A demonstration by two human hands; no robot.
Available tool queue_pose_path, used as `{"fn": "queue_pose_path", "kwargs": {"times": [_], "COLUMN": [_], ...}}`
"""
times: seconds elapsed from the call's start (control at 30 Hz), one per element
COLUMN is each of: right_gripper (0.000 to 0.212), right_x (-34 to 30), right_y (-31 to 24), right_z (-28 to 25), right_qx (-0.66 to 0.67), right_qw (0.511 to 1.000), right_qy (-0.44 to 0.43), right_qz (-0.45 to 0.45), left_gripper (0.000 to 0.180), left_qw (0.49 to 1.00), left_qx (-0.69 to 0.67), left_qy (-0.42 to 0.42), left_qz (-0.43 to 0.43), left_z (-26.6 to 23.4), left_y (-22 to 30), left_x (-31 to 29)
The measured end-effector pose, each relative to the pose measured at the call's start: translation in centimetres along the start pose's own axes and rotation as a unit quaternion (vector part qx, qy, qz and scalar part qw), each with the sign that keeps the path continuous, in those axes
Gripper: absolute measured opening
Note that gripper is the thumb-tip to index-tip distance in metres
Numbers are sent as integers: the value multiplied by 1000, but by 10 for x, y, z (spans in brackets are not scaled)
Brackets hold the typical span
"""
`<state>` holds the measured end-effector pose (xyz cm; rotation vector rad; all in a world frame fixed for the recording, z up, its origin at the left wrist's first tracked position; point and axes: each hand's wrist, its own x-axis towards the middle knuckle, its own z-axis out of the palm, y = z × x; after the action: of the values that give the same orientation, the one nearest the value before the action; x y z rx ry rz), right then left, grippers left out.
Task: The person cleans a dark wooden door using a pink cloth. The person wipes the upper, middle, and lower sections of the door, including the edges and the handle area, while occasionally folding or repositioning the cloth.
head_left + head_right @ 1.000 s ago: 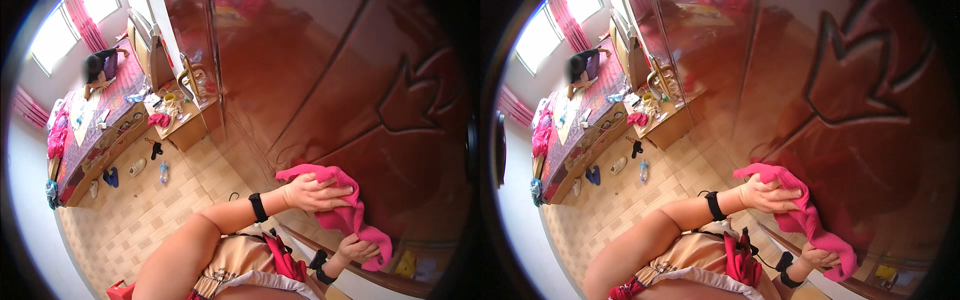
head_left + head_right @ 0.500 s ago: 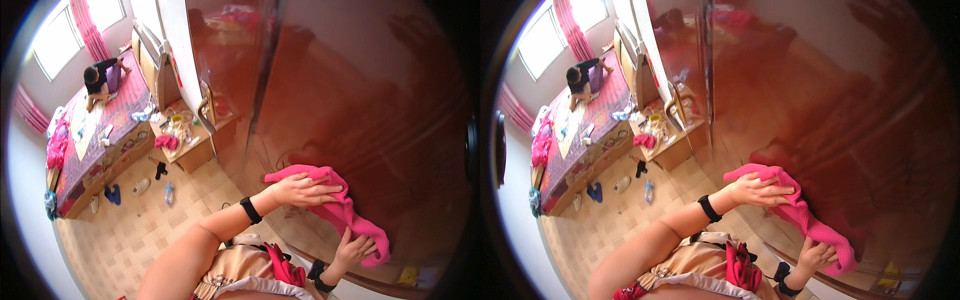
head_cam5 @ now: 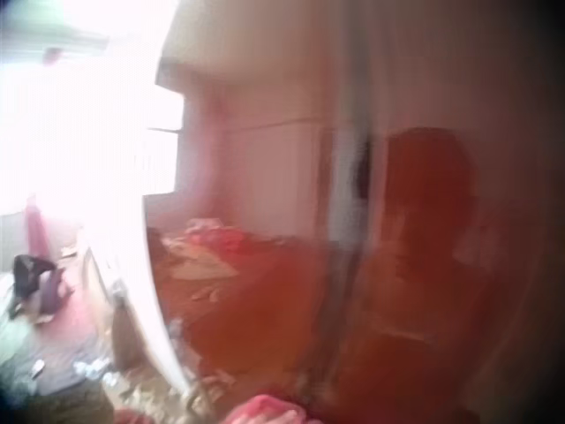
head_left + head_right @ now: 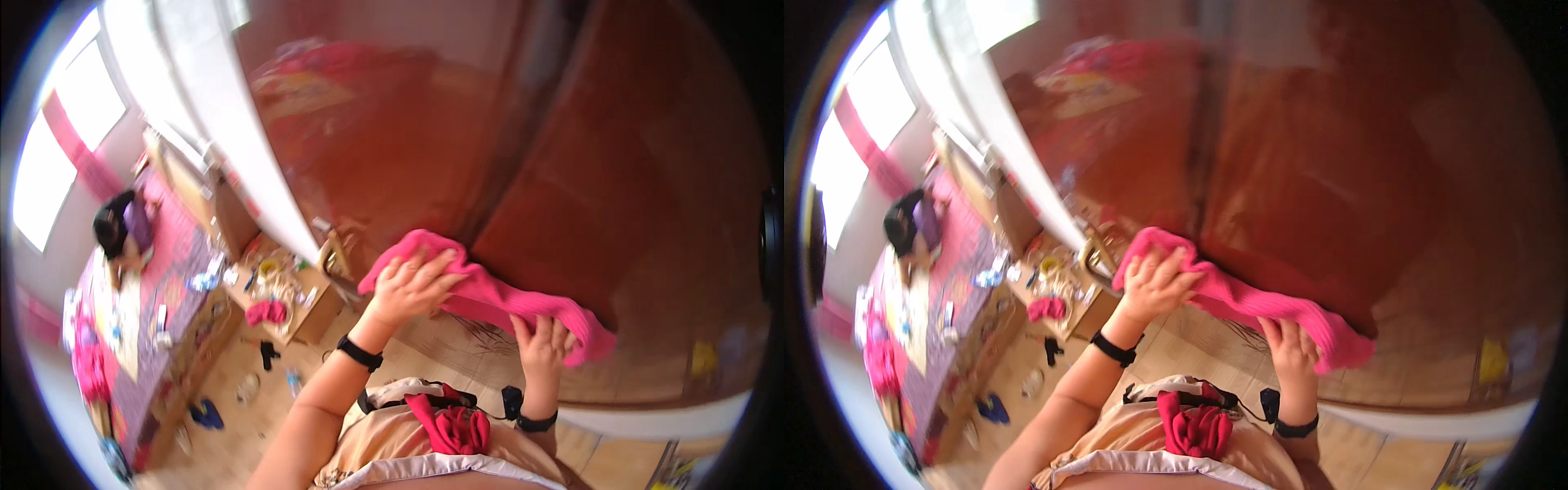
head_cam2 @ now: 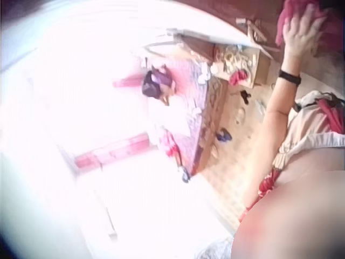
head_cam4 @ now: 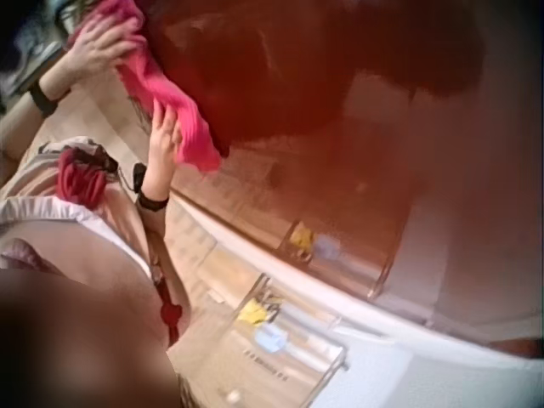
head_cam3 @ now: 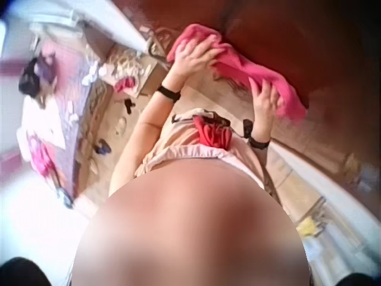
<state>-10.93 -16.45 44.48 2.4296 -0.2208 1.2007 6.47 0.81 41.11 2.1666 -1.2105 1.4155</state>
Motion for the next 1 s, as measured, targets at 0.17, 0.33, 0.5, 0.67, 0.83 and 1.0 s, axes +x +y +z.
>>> {"fn": "queue_pose_path", "kwargs": {"times": [0.17, 0.33, 0.5, 0.67, 0.83, 1.0], "right_gripper": [45, 44, 38, 52, 57, 64], "right_x": [-19, -15, -29, -47, -110, -169], "right_y": [-1, -3, 27, 89, 159, 235], "right_z": [15, 16, 7, -24, -36, -56], "right_qx": [-155, -56, 113, 18, -32, -188], "right_qw": [979, 993, 986, 989, 990, 979], "right_qy": [-38, -86, -50, 73, 75, 56], "right_qz": [-124, -53, 110, 128, 113, 50], "left_gripper": [36, 59, 72, 63, 59, 48], "left_qw": [999, 993, 993, 985, 984, 972], "left_qx": [1, -104, -102, -104, -89, -114], "left_qy": [-20, 3, 56, 124, 131, 148], "left_qz": [-33, -55, 3, 60, 82, 140], "left_z": [26, 31, 24, 18, 22, 15], "left_y": [-1, -8, 29, 101, 191, 279], "left_x": [-24, -30, 8, 44, 50, 79]}}
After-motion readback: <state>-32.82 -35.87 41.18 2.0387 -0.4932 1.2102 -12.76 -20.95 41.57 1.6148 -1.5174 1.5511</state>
